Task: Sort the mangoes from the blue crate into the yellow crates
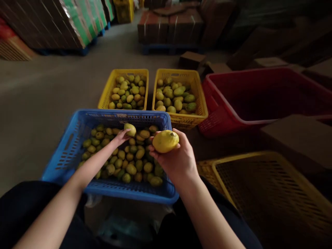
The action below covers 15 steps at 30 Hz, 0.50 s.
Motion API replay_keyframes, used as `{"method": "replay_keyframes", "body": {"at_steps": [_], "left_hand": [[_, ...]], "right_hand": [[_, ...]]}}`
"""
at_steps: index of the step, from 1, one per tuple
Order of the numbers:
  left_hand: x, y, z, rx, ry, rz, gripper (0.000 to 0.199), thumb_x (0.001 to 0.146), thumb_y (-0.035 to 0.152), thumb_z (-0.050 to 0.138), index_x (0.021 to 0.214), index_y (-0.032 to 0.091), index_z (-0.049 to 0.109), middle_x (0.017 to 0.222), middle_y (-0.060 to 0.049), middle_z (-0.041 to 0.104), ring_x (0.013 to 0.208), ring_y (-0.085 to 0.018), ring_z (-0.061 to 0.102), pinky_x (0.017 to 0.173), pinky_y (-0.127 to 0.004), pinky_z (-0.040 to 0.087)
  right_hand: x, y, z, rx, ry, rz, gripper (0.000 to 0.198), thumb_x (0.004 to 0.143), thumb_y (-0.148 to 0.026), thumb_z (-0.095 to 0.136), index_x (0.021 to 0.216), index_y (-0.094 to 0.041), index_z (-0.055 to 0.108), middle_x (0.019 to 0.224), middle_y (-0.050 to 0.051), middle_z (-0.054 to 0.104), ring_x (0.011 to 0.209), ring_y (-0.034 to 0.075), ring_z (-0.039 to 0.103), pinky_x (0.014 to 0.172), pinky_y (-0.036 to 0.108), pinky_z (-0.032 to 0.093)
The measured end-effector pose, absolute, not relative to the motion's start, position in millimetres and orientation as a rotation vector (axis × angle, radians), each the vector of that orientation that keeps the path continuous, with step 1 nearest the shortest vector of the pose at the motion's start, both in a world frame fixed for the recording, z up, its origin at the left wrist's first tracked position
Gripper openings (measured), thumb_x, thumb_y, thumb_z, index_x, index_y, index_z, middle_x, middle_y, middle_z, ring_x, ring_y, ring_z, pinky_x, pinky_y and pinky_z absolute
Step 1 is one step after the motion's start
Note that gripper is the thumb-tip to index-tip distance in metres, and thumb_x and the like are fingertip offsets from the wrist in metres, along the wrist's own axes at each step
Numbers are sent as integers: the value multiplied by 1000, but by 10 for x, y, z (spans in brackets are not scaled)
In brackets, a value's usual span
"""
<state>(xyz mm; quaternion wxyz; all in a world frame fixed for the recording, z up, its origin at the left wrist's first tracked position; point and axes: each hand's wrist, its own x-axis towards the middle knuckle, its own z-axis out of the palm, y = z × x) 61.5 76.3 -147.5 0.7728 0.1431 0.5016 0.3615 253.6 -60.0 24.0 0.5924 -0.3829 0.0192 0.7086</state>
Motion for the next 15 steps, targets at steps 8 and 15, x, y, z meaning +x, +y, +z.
{"method": "replay_keyframes", "body": {"at_steps": [8, 15], "left_hand": [[225, 597, 30, 343, 562, 952, 42, 79, 37, 52, 113, 12, 59, 100, -13, 70, 96, -25, 66, 81, -38, 55], [-7, -25, 602, 372, 481, 986, 26, 84, 34, 50, 90, 13, 65, 73, -8, 69, 67, -19, 67, 64, -33, 57]], "right_hand": [[2046, -641, 528, -737, -481, 1880, 36, 73, -49, 58, 84, -15, 64, 68, 6, 67, 42, 17, 57, 30, 22, 35], [1902, -646, 445, -779, -561, 1772, 30, 67, -43, 63, 72, -14, 64, 60, 6, 62, 48, 15, 56, 35, 20, 37]]}}
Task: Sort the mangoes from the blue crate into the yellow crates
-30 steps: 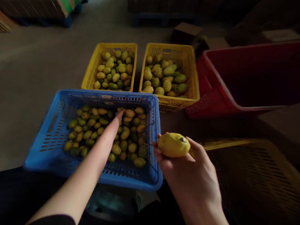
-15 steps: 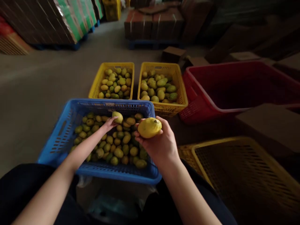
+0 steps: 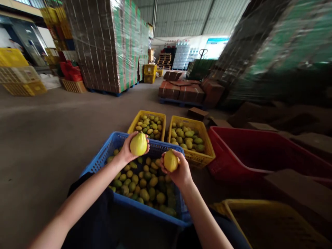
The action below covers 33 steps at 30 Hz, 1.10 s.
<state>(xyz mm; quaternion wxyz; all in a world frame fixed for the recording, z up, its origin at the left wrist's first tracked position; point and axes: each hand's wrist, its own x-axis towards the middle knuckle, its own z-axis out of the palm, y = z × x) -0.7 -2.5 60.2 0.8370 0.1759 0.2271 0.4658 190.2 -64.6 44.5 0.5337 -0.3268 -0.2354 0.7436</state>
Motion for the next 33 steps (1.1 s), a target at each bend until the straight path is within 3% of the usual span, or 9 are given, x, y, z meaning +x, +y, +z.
{"method": "replay_keyframes", "body": {"at_steps": [7, 10, 17, 24, 29, 33], "left_hand": [[-82, -353, 43, 464, 620, 1170, 20, 78, 32, 56, 77, 14, 65, 67, -6, 68, 60, -19, 67, 56, -29, 55], [-28, -320, -4, 505, 598, 1163, 22, 78, 32, 55, 76, 13, 66, 69, -7, 68, 61, -19, 67, 56, -28, 54], [-14, -338, 96, 364, 626, 1176, 17, 77, 32, 57, 74, 15, 63, 68, -5, 67, 70, -21, 69, 63, -31, 57], [-18, -329, 103, 161, 682, 1087, 17, 82, 31, 54, 79, 17, 62, 78, -6, 70, 81, -25, 71, 77, -44, 57], [0, -331, 42, 171, 669, 947, 22, 86, 30, 49, 92, 15, 65, 79, -8, 71, 75, -23, 71, 74, -43, 58], [13, -309, -47, 143, 788, 977, 19, 86, 30, 51, 91, 15, 63, 78, -7, 70, 75, -22, 70, 72, -40, 59]], "right_hand": [[1723, -523, -60, -1127, -659, 1531, 19, 58, -33, 66, 67, -17, 63, 58, 0, 61, 44, 13, 55, 36, 21, 41], [1642, -549, -120, -1185, -678, 1567, 19, 57, -33, 67, 65, -16, 64, 62, 1, 62, 49, 13, 58, 41, 23, 46], [1544, -543, -150, -1153, -498, 1748, 21, 61, -38, 64, 64, -17, 64, 56, 0, 60, 45, 16, 56, 31, 23, 39], [1562, -544, -116, -983, -371, 1772, 19, 67, -34, 58, 68, -17, 67, 63, 5, 66, 56, 19, 61, 44, 27, 47], [1641, -560, -79, -930, -330, 1766, 17, 65, -28, 62, 77, -17, 68, 72, 3, 69, 65, 19, 64, 55, 28, 51], [1651, -575, -53, -931, -313, 1715, 17, 65, -26, 64, 80, -19, 67, 74, 3, 70, 66, 19, 65, 56, 30, 52]]}}
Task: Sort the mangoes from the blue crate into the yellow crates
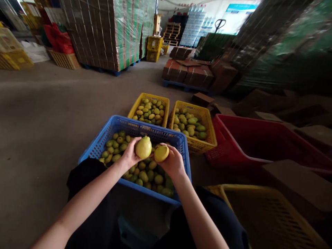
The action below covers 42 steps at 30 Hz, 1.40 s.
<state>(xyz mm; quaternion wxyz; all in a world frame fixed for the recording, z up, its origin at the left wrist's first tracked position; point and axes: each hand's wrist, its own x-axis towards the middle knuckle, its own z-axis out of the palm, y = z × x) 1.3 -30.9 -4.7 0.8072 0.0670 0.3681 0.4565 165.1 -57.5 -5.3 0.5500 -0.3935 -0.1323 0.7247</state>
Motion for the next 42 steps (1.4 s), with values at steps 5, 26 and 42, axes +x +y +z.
{"method": "replay_keyframes", "body": {"at_steps": [5, 26, 42], "left_hand": [[16, -279, -117, 167, 801, 1024, 16, 84, 27, 56, 96, 17, 59, 83, -6, 69, 77, -22, 70, 71, -39, 59], [-32, -245, -76, 132, 794, 1147, 21, 78, 34, 52, 82, 16, 62, 78, -5, 69, 79, -23, 70, 80, -47, 55], [-67, -123, -167, 24, 779, 1179, 30, 87, 36, 43, 83, 15, 62, 73, -6, 69, 70, -21, 69, 74, -41, 57]], "right_hand": [[1635, -576, 15, -967, -248, 1674, 13, 68, -30, 66, 68, -18, 61, 66, 2, 68, 52, 18, 62, 43, 29, 49], [1529, -545, -129, -1200, -33, 1690, 20, 75, -33, 49, 68, -16, 58, 49, 3, 57, 40, 14, 51, 32, 24, 41], [1546, -503, -140, -1126, -92, 1786, 30, 83, -33, 39, 64, -15, 55, 47, 4, 57, 36, 13, 50, 26, 20, 29]]}}
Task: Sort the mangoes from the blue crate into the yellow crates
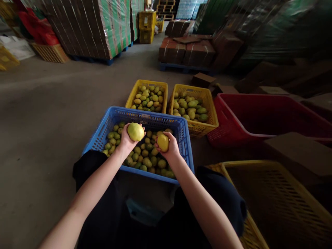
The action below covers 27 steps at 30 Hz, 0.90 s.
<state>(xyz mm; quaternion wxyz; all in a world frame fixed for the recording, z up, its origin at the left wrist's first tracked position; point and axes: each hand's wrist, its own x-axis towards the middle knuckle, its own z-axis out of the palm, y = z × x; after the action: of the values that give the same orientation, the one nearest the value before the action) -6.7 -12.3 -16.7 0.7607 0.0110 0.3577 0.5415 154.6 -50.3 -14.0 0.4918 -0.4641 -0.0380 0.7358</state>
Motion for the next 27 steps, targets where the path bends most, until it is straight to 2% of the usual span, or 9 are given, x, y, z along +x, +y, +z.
{"method": "replay_keyframes", "body": {"at_steps": [5, 13, 17, 20, 24, 27], "left_hand": [[-6, -129, -180, 81, 805, 1124, 29, 86, 32, 43, 73, 14, 61, 67, -5, 67, 62, -18, 67, 74, -37, 56], [19, -149, -189, 79, 819, 1159, 23, 83, 26, 46, 71, 14, 61, 61, -5, 65, 76, -21, 69, 81, -36, 55], [6, -159, -221, 57, 854, 1106, 24, 83, 28, 44, 77, 14, 62, 64, -6, 66, 74, -21, 69, 78, -37, 56], [7, -160, -244, 19, 878, 1077, 27, 83, 32, 43, 89, 14, 63, 71, -8, 68, 80, -25, 69, 76, -42, 56], [37, -136, -276, -65, 915, 1051, 29, 84, 33, 42, 103, 18, 60, 81, -8, 68, 86, -25, 69, 72, -39, 57], [55, -132, -291, -80, 920, 1021, 34, 87, 37, 39, 104, 17, 60, 77, -8, 67, 75, -22, 69, 60, -32, 57]], "right_hand": [[1552, -494, -132, -1169, -111, 1701, 29, 82, -33, 40, 63, -16, 55, 44, 4, 56, 35, 14, 49, 26, 20, 28], [1579, -503, -114, -1176, -112, 1707, 27, 82, -32, 40, 67, -16, 55, 44, 4, 56, 36, 14, 49, 26, 20, 30], [1548, -511, -120, -1117, -126, 1761, 26, 84, -33, 42, 74, -15, 58, 51, 5, 61, 41, 15, 54, 33, 20, 39], [1536, -507, -131, -995, -143, 1771, 20, 82, -31, 45, 79, -16, 58, 62, 7, 66, 50, 17, 60, 43, 24, 49], [1534, -494, -134, -975, -112, 1743, 13, 82, -26, 47, 79, -17, 56, 62, 6, 66, 53, 17, 61, 44, 24, 51], [1526, -491, -135, -1015, -79, 1781, 18, 87, -30, 45, 81, -17, 56, 60, 6, 65, 48, 15, 59, 41, 22, 49]]}}
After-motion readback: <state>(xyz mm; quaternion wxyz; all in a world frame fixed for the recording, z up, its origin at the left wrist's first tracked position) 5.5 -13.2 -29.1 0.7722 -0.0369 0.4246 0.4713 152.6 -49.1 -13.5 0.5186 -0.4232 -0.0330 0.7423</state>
